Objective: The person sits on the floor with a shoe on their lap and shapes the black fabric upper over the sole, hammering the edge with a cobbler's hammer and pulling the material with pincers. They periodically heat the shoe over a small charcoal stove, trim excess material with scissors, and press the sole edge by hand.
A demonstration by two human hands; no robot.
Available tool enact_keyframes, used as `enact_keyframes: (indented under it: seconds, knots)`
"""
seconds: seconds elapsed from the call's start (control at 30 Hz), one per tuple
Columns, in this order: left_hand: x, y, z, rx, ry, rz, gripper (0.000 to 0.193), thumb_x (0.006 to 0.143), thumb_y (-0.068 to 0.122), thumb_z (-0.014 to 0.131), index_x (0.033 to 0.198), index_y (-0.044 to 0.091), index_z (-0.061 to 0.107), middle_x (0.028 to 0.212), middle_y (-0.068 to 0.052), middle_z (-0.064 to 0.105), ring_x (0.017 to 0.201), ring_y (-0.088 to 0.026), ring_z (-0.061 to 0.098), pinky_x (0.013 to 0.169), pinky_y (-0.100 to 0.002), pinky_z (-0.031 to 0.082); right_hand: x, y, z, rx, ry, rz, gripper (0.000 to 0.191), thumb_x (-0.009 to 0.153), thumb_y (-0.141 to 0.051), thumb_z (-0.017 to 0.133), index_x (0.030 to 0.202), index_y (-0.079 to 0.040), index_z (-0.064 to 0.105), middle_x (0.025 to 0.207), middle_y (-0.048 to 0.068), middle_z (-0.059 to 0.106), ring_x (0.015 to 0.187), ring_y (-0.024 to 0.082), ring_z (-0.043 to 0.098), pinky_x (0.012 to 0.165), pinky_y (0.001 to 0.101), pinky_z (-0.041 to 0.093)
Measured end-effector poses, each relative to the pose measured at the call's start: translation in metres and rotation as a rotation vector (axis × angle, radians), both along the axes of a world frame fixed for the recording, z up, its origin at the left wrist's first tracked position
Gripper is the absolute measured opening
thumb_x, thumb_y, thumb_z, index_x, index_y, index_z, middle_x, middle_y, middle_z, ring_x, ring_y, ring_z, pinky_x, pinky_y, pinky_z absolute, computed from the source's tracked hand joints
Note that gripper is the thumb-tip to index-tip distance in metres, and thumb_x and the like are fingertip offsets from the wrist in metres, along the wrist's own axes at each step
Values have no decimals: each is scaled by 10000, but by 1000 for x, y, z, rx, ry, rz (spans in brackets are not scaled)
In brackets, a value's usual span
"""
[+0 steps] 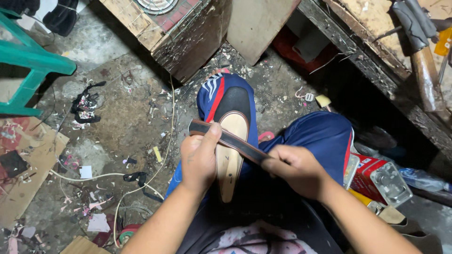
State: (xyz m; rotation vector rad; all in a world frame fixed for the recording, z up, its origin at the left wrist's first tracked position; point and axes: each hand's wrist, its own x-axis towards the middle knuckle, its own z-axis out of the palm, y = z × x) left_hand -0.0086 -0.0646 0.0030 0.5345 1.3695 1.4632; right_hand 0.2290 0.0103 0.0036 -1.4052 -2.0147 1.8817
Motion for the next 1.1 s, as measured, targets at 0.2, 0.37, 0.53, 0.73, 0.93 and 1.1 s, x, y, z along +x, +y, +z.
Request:
enact_keyframes:
  seconds: [0.2,0.37,0.53,0.73,0.93,1.1]
  knots:
    - [0,-3,-5,-42,-123,47,339,1028,254,601,917,-28,753,849,-56,741,748,-96,656,686,-269,520,50,-36,-36,-271,18,-211,267,917,-237,710,735,-50,655,658,-33,585,617,54,506,564,266,430]
    - [3,0,-18,53,-78,217,208,1028,186,608,972,6,697,898,-35,722,809,-86,641,761,-267,522,44,-31,-66,-247,145,-306,260,927,-240,669,770,-33,678,666,9,644,587,81,536,566,257,428]
    - [5,-5,-39,96,-312,424,113,1071,128,617,1008,37,636,882,-35,659,795,-106,582,749,-273,464,16,-17,-69,-365,341,-422,282,964,-283,615,883,-29,705,776,29,707,653,95,579,628,247,462]
    - [-1,-18,-37,-78,-363,379,176,1042,177,577,982,25,643,885,-72,707,767,-114,643,738,-276,533,-19,-9,-66,-401,325,-328,285,991,-302,604,906,-48,702,739,-13,614,674,78,536,651,243,419]
    - [-10,-20,-18,-309,-276,206,145,988,152,597,1027,29,662,939,-68,752,806,-130,695,766,-289,568,-39,-9,-53,-434,389,-171,299,1030,-310,542,872,-76,639,745,-51,538,700,73,504,677,249,431]
    - [10,-21,-6,-125,-424,233,190,1035,190,555,1112,27,615,954,-103,724,814,-165,685,771,-339,565,-38,-2,-15,-336,409,-205,268,1015,-221,538,1080,-33,718,865,-19,607,776,84,532,716,250,436]
